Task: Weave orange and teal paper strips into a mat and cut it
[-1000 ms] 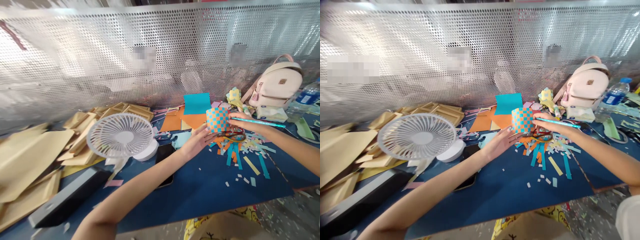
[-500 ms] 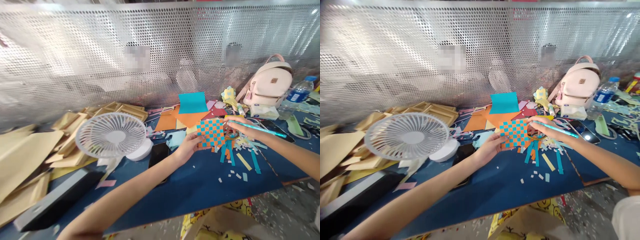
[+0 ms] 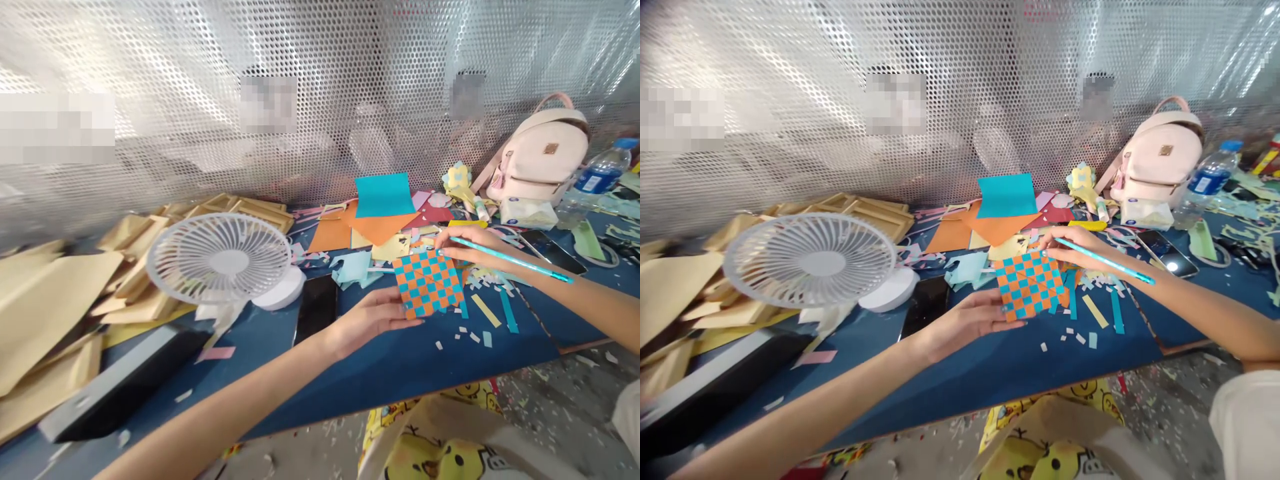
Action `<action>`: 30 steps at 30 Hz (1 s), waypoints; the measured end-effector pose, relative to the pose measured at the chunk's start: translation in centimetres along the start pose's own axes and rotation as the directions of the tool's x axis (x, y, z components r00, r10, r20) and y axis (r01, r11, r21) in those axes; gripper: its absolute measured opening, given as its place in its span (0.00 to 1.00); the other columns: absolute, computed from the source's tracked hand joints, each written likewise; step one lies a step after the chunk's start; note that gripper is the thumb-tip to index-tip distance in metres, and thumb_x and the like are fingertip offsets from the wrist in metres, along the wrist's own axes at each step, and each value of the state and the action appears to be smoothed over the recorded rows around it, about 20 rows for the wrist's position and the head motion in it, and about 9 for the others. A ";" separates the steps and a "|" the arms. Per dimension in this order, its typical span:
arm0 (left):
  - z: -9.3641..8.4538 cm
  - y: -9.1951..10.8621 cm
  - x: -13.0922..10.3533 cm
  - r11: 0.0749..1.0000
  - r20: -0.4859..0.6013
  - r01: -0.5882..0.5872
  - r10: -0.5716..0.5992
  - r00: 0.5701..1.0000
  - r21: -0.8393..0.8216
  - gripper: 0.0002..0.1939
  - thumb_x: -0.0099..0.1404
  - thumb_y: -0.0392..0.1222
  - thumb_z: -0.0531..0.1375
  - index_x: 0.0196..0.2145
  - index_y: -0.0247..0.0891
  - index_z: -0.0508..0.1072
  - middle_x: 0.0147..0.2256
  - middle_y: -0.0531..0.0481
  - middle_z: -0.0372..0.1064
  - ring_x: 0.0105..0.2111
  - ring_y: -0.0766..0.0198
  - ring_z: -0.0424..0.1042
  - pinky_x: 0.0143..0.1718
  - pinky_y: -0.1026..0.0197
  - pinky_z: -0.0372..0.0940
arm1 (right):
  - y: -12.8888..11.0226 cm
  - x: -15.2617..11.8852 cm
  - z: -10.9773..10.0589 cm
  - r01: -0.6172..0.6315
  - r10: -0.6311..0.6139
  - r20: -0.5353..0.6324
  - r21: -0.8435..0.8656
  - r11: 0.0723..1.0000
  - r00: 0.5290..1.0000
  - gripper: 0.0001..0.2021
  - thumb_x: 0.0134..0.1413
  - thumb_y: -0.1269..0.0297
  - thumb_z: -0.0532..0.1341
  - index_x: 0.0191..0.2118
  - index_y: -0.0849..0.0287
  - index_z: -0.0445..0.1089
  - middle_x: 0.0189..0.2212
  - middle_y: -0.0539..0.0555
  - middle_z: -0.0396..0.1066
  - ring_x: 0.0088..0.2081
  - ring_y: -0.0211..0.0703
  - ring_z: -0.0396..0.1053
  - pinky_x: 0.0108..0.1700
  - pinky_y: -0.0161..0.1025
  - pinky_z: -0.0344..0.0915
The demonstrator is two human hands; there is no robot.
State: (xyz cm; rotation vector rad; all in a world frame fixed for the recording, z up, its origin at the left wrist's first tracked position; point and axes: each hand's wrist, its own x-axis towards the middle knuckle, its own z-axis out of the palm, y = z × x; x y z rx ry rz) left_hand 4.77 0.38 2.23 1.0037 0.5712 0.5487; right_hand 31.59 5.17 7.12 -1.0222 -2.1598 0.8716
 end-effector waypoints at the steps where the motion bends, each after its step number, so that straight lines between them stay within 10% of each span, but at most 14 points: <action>1: -0.1 -0.3 -0.8 0.996 0.062 0.059 -0.063 0.996 0.067 0.17 0.64 0.41 0.65 0.49 0.35 0.78 0.50 0.39 0.77 0.51 0.52 0.76 0.55 0.52 0.69 | -0.1 -0.1 0.2 -0.005 0.005 0.043 -0.009 1.000 0.999 0.09 0.59 0.58 0.60 0.37 0.58 0.71 0.37 0.54 0.72 0.35 0.40 0.69 0.36 0.38 0.66; 8: -0.1 -0.6 -6.5 0.796 0.121 -0.028 -0.057 0.991 0.604 0.15 0.73 0.40 0.52 0.46 0.36 0.77 0.34 0.44 0.81 0.33 0.62 0.80 0.36 0.63 0.74 | 1.0 -1.5 3.9 -0.092 0.107 0.277 -0.066 0.994 0.955 0.10 0.62 0.58 0.58 0.40 0.58 0.72 0.34 0.55 0.75 0.30 0.40 0.70 0.31 0.39 0.63; 13: -0.8 -0.6 -8.3 0.117 0.349 -0.395 0.291 0.891 0.911 0.18 0.70 0.29 0.48 0.49 0.37 0.75 0.38 0.45 0.78 0.37 0.63 0.78 0.37 0.63 0.72 | 1.0 -1.6 5.4 -0.084 0.134 0.190 -0.251 0.964 0.973 0.15 0.65 0.51 0.57 0.43 0.56 0.72 0.34 0.55 0.76 0.29 0.43 0.70 0.30 0.40 0.59; 18: -1.5 -1.7 -8.0 -0.405 0.511 -0.376 0.304 0.804 0.833 0.16 0.67 0.26 0.52 0.48 0.32 0.75 0.36 0.44 0.76 0.36 0.58 0.76 0.38 0.56 0.74 | -1.8 -0.8 5.5 -0.054 0.056 0.033 -0.071 0.996 0.998 0.12 0.70 0.56 0.49 0.49 0.55 0.63 0.43 0.56 0.71 0.35 0.42 0.69 0.36 0.39 0.62; 24: -1.8 -2.7 -6.6 -0.529 0.531 -0.311 0.336 0.778 0.790 0.13 0.70 0.34 0.57 0.48 0.31 0.76 0.42 0.43 0.76 0.41 0.57 0.75 0.50 0.53 0.70 | -2.5 -0.1 10.2 -0.094 0.056 0.254 0.141 0.986 0.966 0.17 0.69 0.59 0.49 0.26 0.56 0.58 0.21 0.47 0.60 0.23 0.35 0.58 0.28 0.37 0.55; 30: -2.6 -4.0 -6.4 -0.510 0.493 -0.266 0.384 0.780 0.818 0.16 0.73 0.40 0.53 0.48 0.30 0.77 0.46 0.41 0.77 0.47 0.54 0.74 0.55 0.52 0.66 | -0.8 0.4 13.0 -0.048 0.041 0.132 0.047 0.998 0.990 0.20 0.66 0.61 0.53 0.24 0.54 0.45 0.17 0.43 0.47 0.19 0.34 0.48 0.24 0.37 0.45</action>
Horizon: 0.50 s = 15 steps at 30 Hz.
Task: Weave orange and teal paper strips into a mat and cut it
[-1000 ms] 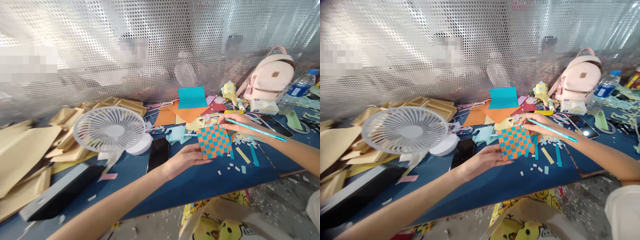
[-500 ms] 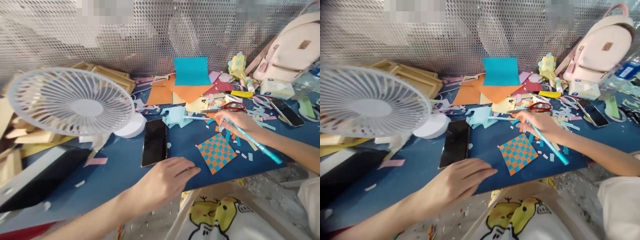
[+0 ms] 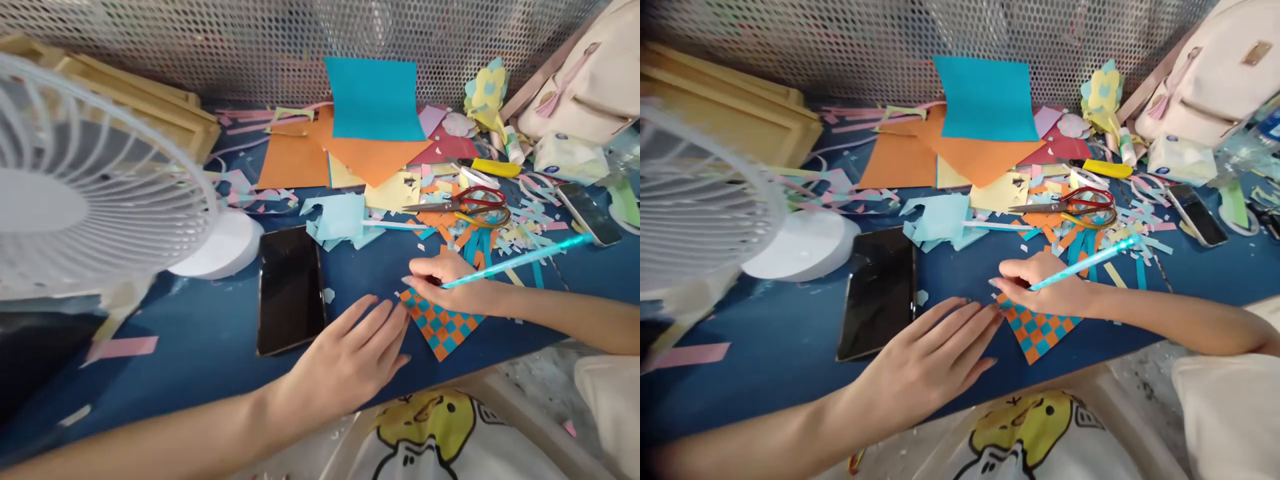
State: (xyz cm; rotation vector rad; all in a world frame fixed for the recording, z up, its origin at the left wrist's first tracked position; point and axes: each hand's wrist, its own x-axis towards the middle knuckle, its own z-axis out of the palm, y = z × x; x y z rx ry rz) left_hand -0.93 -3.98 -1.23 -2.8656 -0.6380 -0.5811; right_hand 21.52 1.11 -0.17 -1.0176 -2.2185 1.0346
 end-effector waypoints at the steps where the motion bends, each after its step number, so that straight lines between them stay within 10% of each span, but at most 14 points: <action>1: 0.1 0.0 -0.2 1.000 -0.001 0.014 -0.014 1.000 -0.012 0.16 0.73 0.40 0.53 0.49 0.31 0.77 0.47 0.41 0.77 0.48 0.54 0.74 0.55 0.52 0.65 | 0.1 0.1 0.0 0.015 -0.015 -0.002 -0.025 1.000 1.000 0.21 0.67 0.60 0.53 0.24 0.54 0.44 0.16 0.43 0.45 0.19 0.34 0.47 0.24 0.37 0.44; 15: 0.2 0.2 -0.5 0.999 -0.009 0.045 -0.045 0.999 -0.014 0.19 0.73 0.42 0.53 0.54 0.28 0.74 0.50 0.41 0.77 0.52 0.54 0.72 0.58 0.51 0.62 | -0.2 0.6 0.4 0.118 -0.115 0.027 -0.223 0.968 0.993 0.18 0.67 0.68 0.49 0.26 0.54 0.40 0.18 0.44 0.45 0.20 0.32 0.47 0.24 0.35 0.43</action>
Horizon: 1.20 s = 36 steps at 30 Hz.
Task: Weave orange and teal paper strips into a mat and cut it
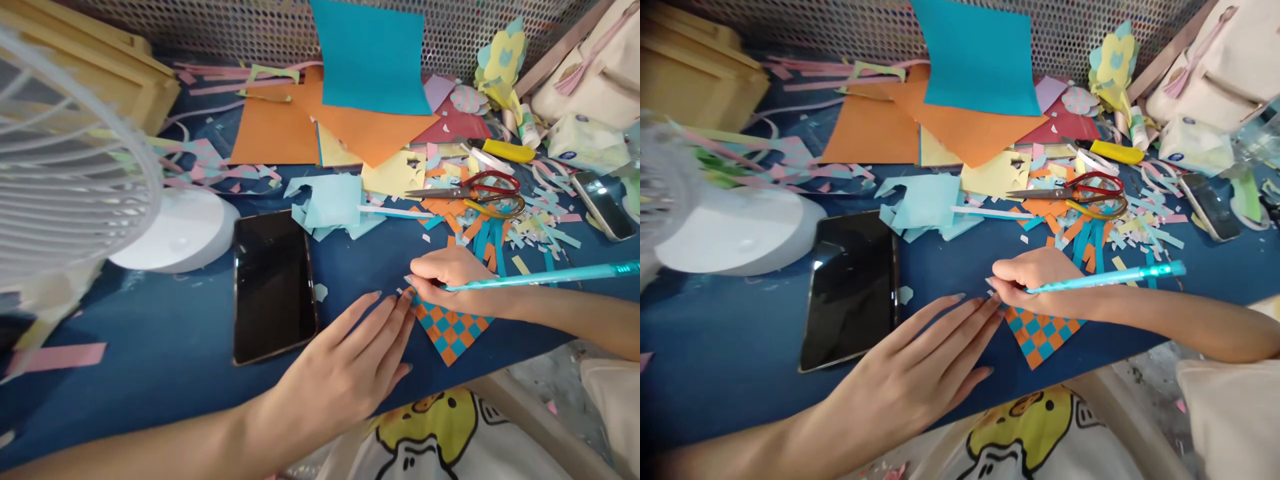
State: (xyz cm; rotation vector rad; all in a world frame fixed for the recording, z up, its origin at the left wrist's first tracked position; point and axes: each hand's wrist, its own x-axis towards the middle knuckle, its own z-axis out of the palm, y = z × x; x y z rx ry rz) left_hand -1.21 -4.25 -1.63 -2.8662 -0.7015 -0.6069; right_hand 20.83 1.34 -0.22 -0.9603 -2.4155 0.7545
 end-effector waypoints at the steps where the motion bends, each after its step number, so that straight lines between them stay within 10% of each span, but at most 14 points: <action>1: 0.0 0.0 0.0 1.000 0.009 0.015 -0.015 1.000 -0.008 0.19 0.73 0.43 0.53 0.54 0.28 0.74 0.50 0.41 0.77 0.52 0.54 0.71 0.58 0.52 0.62 | 0.0 0.0 0.1 0.015 -0.015 -0.019 -0.014 1.000 1.000 0.18 0.67 0.68 0.49 0.26 0.54 0.40 0.18 0.43 0.45 0.20 0.32 0.46 0.24 0.35 0.43; 36: 0.2 -0.2 0.4 0.995 0.016 0.013 -0.011 1.000 -0.102 0.19 0.74 0.40 0.52 0.54 0.28 0.74 0.55 0.42 0.74 0.54 0.55 0.71 0.59 0.50 0.61 | 0.3 -0.6 -0.7 -0.148 0.140 -0.121 -0.057 0.987 0.983 0.19 0.64 0.69 0.50 0.23 0.56 0.42 0.15 0.42 0.41 0.17 0.30 0.42 0.22 0.34 0.41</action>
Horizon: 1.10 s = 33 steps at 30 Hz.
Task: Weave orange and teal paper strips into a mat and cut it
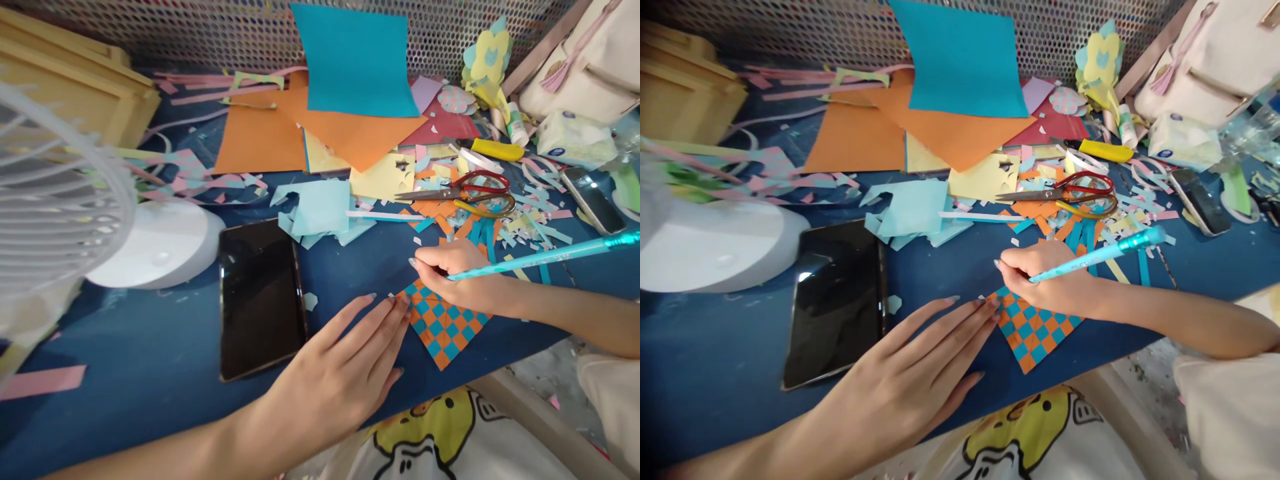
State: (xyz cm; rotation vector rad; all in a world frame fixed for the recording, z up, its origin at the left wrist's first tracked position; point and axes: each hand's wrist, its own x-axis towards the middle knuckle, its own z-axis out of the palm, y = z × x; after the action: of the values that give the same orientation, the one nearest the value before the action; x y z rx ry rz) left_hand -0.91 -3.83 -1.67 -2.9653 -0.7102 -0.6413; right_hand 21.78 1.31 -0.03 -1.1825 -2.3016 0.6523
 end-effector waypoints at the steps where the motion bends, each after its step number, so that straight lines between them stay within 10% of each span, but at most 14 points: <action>1: 0.0 0.0 0.0 1.000 0.002 0.004 -0.004 1.000 0.003 0.18 0.74 0.40 0.52 0.54 0.28 0.74 0.55 0.42 0.74 0.54 0.55 0.71 0.59 0.50 0.61 | 0.0 0.0 -0.1 -0.003 0.003 0.000 -0.004 1.000 1.000 0.19 0.64 0.69 0.51 0.23 0.56 0.42 0.15 0.42 0.40 0.17 0.30 0.43 0.23 0.34 0.41; 14: -0.2 0.1 -0.1 1.000 0.019 0.013 -0.013 1.000 -0.017 0.18 0.72 0.40 0.54 0.55 0.28 0.73 0.56 0.43 0.73 0.54 0.55 0.71 0.61 0.51 0.60 | 0.0 -0.1 -0.6 0.006 -0.003 0.047 -0.075 0.997 0.999 0.20 0.64 0.68 0.51 0.23 0.56 0.42 0.15 0.43 0.42 0.17 0.31 0.43 0.23 0.35 0.41; 24: -0.1 -0.1 0.7 0.997 0.068 0.047 -0.044 0.997 -0.052 0.20 0.74 0.44 0.51 0.57 0.36 0.72 0.54 0.43 0.72 0.53 0.54 0.70 0.61 0.50 0.58 | 0.3 0.6 -4.5 -0.041 0.068 -0.050 0.429 0.902 0.996 0.12 0.63 0.57 0.62 0.34 0.61 0.67 0.30 0.51 0.69 0.31 0.35 0.67 0.30 0.31 0.61; 33: 0.1 -0.6 0.6 0.993 0.068 0.047 -0.040 0.997 -0.105 0.20 0.72 0.50 0.54 0.54 0.36 0.73 0.56 0.43 0.70 0.57 0.53 0.67 0.66 0.49 0.54 | 1.2 -0.2 -1.6 -0.011 -0.026 0.106 0.332 0.943 0.994 0.18 0.69 0.67 0.50 0.25 0.57 0.52 0.17 0.42 0.49 0.19 0.31 0.50 0.24 0.32 0.47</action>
State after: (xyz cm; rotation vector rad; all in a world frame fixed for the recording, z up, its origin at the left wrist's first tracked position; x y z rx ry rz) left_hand -0.65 -3.04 -1.58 -3.0894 -0.7711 -0.6043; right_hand 23.52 2.10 0.48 -0.9989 -2.1677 1.0774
